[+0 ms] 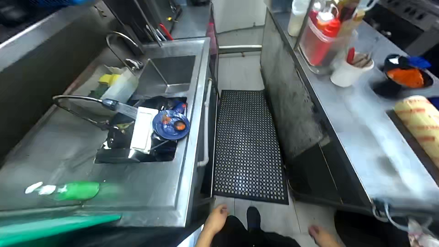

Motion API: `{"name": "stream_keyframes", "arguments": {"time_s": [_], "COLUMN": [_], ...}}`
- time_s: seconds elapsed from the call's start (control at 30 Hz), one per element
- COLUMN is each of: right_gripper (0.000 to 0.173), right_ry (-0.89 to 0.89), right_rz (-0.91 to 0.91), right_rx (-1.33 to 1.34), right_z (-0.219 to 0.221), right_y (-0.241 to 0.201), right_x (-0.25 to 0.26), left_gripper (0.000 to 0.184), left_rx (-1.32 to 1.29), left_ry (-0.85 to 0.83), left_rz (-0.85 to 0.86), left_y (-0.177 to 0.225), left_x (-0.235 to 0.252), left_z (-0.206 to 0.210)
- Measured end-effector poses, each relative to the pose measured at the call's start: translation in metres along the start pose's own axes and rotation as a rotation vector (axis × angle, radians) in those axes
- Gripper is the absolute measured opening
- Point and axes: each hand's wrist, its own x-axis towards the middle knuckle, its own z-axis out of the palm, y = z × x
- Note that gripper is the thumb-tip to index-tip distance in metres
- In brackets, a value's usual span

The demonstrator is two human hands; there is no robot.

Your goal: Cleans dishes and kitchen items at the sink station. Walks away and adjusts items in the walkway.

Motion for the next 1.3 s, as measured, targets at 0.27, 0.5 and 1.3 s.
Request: {"name": "stream_keyframes", "arguments": {"time_s": [0.27,0.5,1.3], "right_gripper": [0.035,0.043,0.038], "right_ry": [0.338,-0.028,-0.534], "right_rz": [-0.396,-0.125,-0.428], "right_rx": [0.379,-0.113,-0.841], "right_z": [-0.211,-0.13,-0.166], "right_y": [-0.376,-0.435,-0.961], "right_x": [0.119,0.191,0.449], "left_gripper": [0.037,0.035,0.028], "left_rx": [-0.406,-0.591,-1.25], "left_ry": [0.221,0.241,1.154], "left_rz": [0.051,0.193,-0.419], "left_y": [0.057,0.155,0.256], "left_x": [0.031,0.108,0.19], "left_z": [-0.1,-0.23,-0.42]}}
